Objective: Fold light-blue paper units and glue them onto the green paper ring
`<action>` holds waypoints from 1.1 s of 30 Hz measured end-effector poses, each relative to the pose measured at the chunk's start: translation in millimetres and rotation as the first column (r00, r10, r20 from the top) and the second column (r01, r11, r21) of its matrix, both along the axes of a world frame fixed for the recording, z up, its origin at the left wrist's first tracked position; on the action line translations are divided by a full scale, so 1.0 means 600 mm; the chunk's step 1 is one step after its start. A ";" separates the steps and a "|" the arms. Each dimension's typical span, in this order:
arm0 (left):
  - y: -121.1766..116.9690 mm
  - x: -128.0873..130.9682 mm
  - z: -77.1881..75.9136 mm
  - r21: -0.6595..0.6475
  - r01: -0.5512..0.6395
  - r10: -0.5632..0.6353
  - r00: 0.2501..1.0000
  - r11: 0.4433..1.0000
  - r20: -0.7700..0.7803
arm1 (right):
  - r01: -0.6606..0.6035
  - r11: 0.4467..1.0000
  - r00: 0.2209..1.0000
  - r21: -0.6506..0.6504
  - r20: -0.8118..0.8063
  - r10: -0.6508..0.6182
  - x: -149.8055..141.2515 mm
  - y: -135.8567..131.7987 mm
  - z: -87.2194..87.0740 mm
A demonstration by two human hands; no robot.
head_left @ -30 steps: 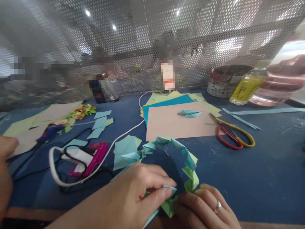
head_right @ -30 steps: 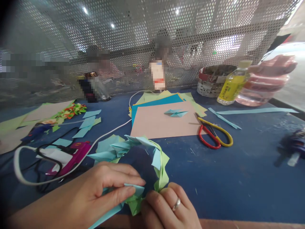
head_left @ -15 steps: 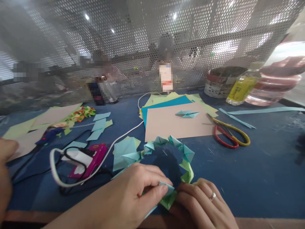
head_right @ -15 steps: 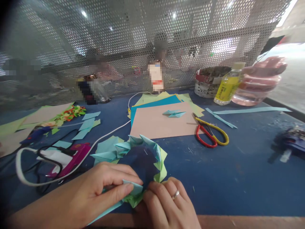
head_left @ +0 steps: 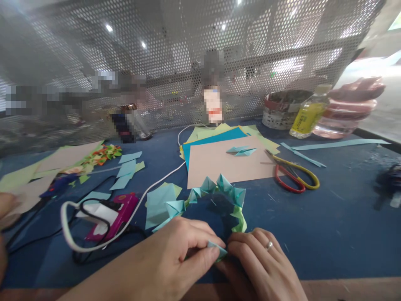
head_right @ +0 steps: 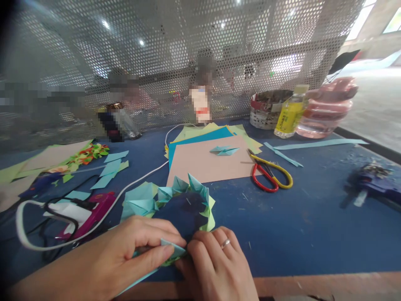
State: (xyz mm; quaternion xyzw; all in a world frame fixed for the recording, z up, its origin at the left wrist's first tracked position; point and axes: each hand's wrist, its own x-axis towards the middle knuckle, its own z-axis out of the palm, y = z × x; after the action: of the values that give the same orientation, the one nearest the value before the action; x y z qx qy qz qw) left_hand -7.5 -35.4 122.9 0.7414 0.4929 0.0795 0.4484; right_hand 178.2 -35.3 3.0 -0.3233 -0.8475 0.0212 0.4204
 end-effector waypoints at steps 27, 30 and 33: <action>-0.014 -0.012 -0.003 0.084 -0.075 0.088 0.983 0.994 -0.161 | 0.089 0.993 0.996 -0.076 -0.021 -0.090 -0.007 -0.001 0.010; -0.015 -0.017 -0.001 0.060 -0.050 0.061 0.980 0.997 -0.192 | 0.086 0.993 0.996 -0.086 -0.022 -0.088 -0.006 -0.001 0.009; -0.014 -0.021 0.003 0.033 -0.014 0.020 0.982 0.999 -0.187 | 0.057 0.990 0.998 -0.128 -0.009 -0.059 -0.005 0.000 0.007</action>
State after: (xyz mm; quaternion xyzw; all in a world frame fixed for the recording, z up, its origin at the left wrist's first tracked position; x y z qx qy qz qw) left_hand -20.2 -43.7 124.7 0.7484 0.5378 0.0212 0.3876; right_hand 175.1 -35.3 7.1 -0.3737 -0.8321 0.0650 0.4047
